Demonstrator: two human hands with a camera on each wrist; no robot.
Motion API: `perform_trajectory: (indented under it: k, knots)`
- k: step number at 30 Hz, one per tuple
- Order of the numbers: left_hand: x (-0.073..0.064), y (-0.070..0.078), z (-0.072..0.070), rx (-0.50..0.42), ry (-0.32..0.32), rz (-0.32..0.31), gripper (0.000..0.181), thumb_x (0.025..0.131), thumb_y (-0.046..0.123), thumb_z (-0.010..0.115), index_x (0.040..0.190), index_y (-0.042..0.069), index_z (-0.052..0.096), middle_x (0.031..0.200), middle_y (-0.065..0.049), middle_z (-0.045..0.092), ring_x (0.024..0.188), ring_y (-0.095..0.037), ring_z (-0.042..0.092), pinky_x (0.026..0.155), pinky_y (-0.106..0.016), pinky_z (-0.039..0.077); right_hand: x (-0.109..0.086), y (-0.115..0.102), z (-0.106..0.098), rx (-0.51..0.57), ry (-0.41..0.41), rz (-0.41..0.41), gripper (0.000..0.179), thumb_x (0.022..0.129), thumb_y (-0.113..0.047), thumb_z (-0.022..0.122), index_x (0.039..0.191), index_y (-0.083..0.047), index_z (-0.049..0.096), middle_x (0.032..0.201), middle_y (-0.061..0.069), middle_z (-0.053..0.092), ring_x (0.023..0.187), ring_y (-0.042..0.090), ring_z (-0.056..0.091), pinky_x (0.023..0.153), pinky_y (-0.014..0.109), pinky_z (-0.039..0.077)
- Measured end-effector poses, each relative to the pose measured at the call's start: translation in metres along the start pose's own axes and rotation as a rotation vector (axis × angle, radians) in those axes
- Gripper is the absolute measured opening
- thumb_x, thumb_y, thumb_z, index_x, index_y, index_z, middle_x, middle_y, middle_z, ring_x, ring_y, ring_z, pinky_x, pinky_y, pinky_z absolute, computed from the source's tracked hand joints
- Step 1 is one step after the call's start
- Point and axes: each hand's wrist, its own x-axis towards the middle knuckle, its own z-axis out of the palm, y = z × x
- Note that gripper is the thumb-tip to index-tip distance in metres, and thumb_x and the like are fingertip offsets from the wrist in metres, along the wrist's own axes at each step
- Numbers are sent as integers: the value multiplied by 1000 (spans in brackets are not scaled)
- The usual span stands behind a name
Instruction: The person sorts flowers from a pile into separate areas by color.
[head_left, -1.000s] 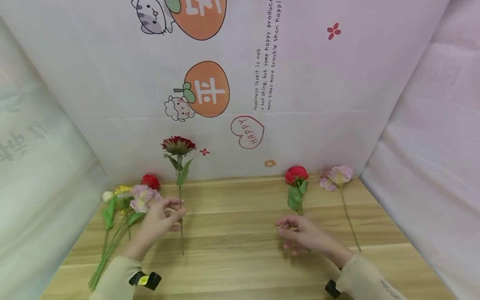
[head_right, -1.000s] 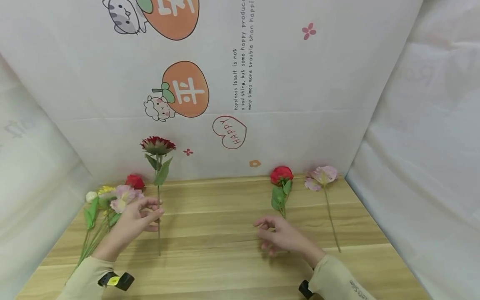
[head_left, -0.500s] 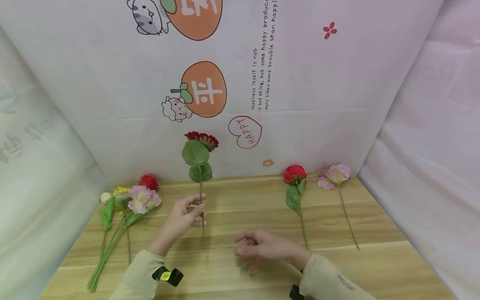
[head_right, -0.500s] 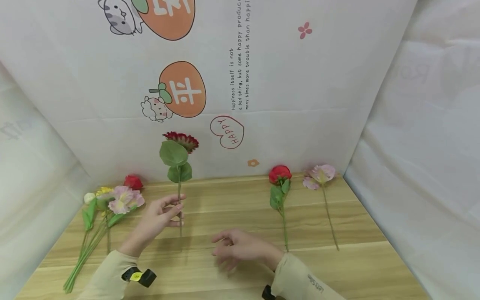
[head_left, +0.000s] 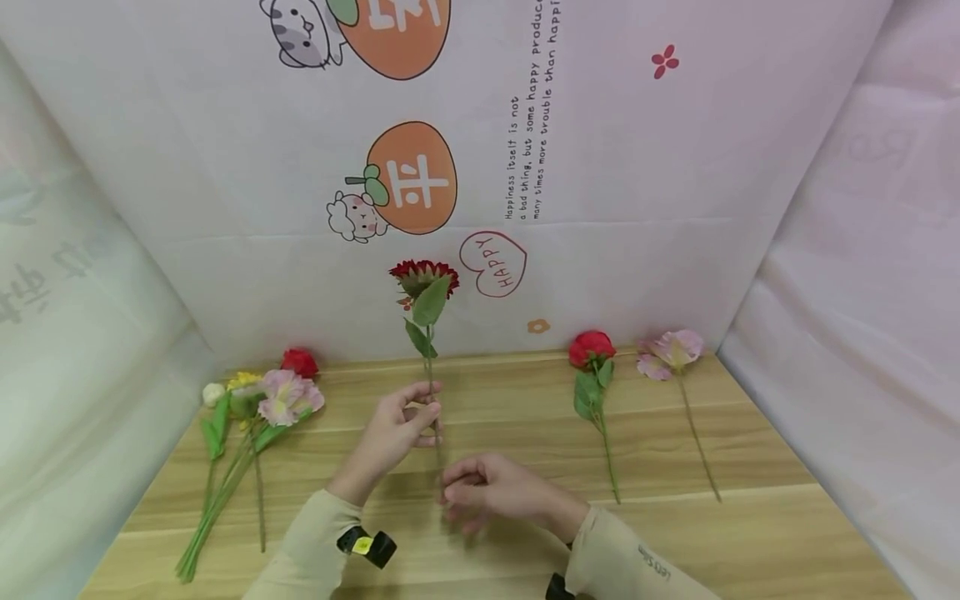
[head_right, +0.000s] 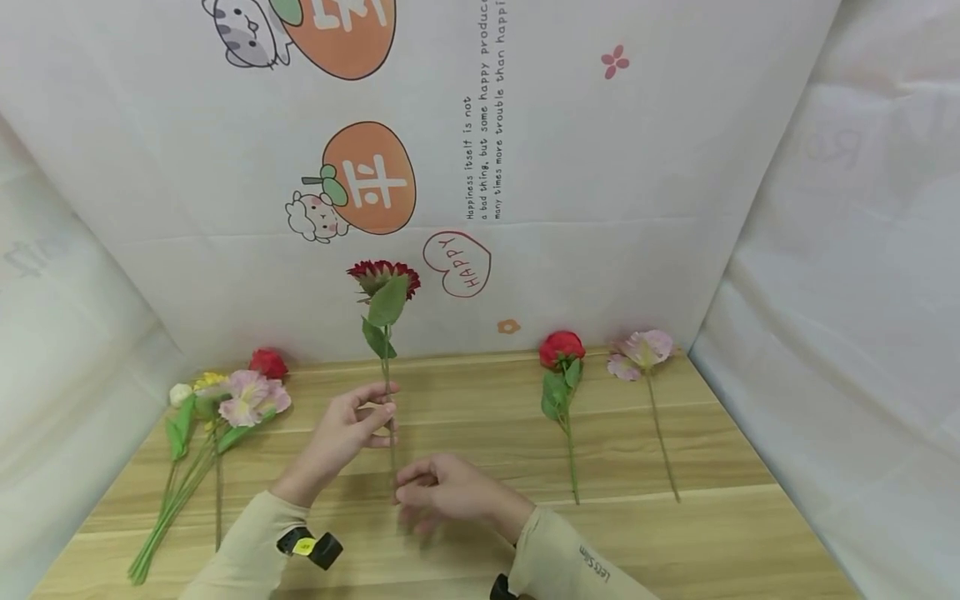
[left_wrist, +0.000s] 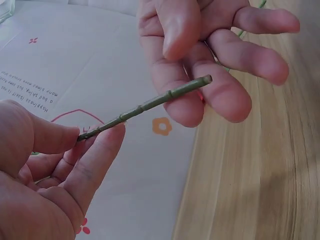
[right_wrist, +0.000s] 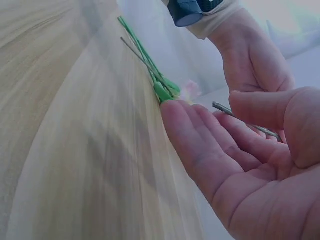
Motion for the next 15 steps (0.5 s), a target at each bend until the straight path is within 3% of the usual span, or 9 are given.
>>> perform_trajectory:
  k: [7, 11, 15]
  knots:
    - [5, -1, 8, -22, 0, -6, 33, 101, 1, 60, 134, -3, 58, 113, -18, 55, 89, -32, 68, 75, -41, 63, 0, 2, -1, 43, 73, -15, 27, 103, -7, 58, 125, 9, 61, 112, 20, 69, 95, 34, 71, 76, 43, 63]
    - [6, -1, 12, -43, 6, -20, 35, 99, 2, 63, 134, -3, 59, 112, -17, 56, 89, -29, 69, 74, -40, 63, 0, 5, -4, 50, 86, -14, 26, 103, -7, 59, 123, 10, 61, 109, 21, 69, 86, 24, 71, 73, 41, 63]
    - [9, -2, 14, -75, 55, -38, 38, 98, 5, 66, 134, -5, 57, 113, -17, 59, 89, -25, 69, 75, -39, 63, -2, 7, -7, 61, 97, -5, 25, 102, -7, 61, 121, 9, 61, 107, 21, 69, 82, 21, 70, 72, 40, 63]
